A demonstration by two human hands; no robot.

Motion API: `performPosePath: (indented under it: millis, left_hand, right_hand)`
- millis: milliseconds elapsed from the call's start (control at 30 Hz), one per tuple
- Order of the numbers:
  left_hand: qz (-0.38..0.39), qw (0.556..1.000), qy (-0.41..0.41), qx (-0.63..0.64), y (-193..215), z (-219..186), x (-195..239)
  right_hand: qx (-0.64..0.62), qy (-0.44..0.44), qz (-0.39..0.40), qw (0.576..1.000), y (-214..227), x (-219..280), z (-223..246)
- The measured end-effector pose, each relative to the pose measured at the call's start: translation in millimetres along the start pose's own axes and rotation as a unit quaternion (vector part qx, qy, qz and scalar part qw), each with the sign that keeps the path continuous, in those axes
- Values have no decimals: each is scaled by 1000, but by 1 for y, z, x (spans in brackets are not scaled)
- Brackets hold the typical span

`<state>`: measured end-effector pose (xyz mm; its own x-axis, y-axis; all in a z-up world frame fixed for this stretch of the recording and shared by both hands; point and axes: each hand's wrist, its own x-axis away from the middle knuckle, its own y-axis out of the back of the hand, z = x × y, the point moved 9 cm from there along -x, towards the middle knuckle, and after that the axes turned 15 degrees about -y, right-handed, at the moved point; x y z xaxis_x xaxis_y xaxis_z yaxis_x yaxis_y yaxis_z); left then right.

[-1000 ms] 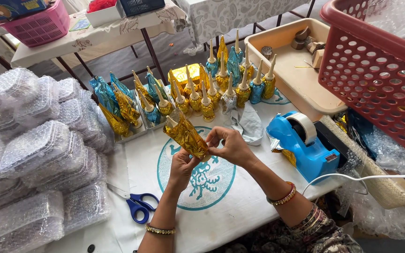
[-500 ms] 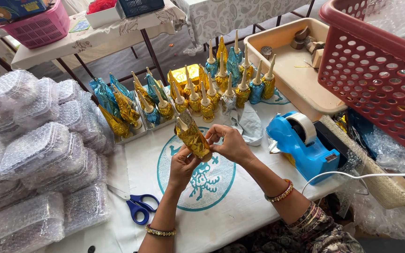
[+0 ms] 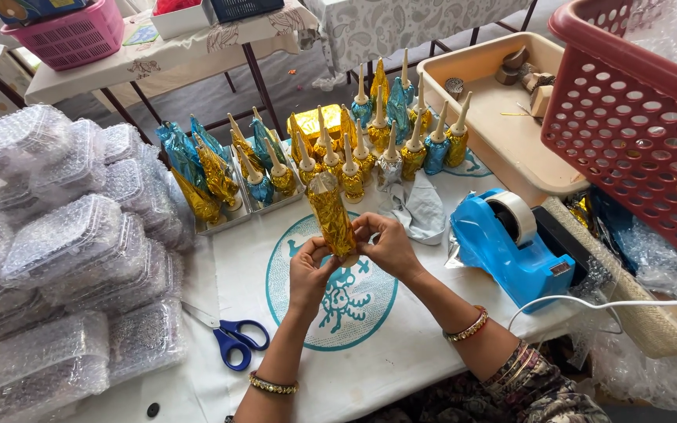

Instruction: The person picks up a wooden bird-shaped object from a box, wipes it with a cloth, and then wraps it in gold foil. They use tape to secure the foil and place the finished decoration on a tray with other wrapped items.

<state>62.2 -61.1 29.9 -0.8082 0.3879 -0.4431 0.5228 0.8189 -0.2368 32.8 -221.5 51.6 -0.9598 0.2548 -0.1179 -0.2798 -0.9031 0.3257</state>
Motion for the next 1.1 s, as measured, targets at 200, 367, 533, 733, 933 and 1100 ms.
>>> performPosePath:
  millis: [200, 367, 533, 733, 933, 1100]
  left_hand:
    - [-6, 1000, -20, -6, -9, -9, 1]
    - [-62, 997, -32, -23, 6, -5, 4]
    - [-68, 995, -40, -59, 12, -2, 4]
    - [-43, 998, -44, -14, 3, -8, -1]
    - [-5, 999, -30, 35, -8, -11, -4]
    - [0, 998, -51, 24, 0, -8, -2]
  right_hand:
    - [-6, 12, -30, 999, -1, 5, 6]
    - [-8, 29, -13, 999, -10, 9, 13]
    - [15, 90, 11, 996, -14, 5, 5]
    - [-8, 53, 53, 997, -9, 4, 12]
    - [36, 66, -2, 997, -2, 8, 18]
    - [76, 22, -21, 997, 2, 6, 18]
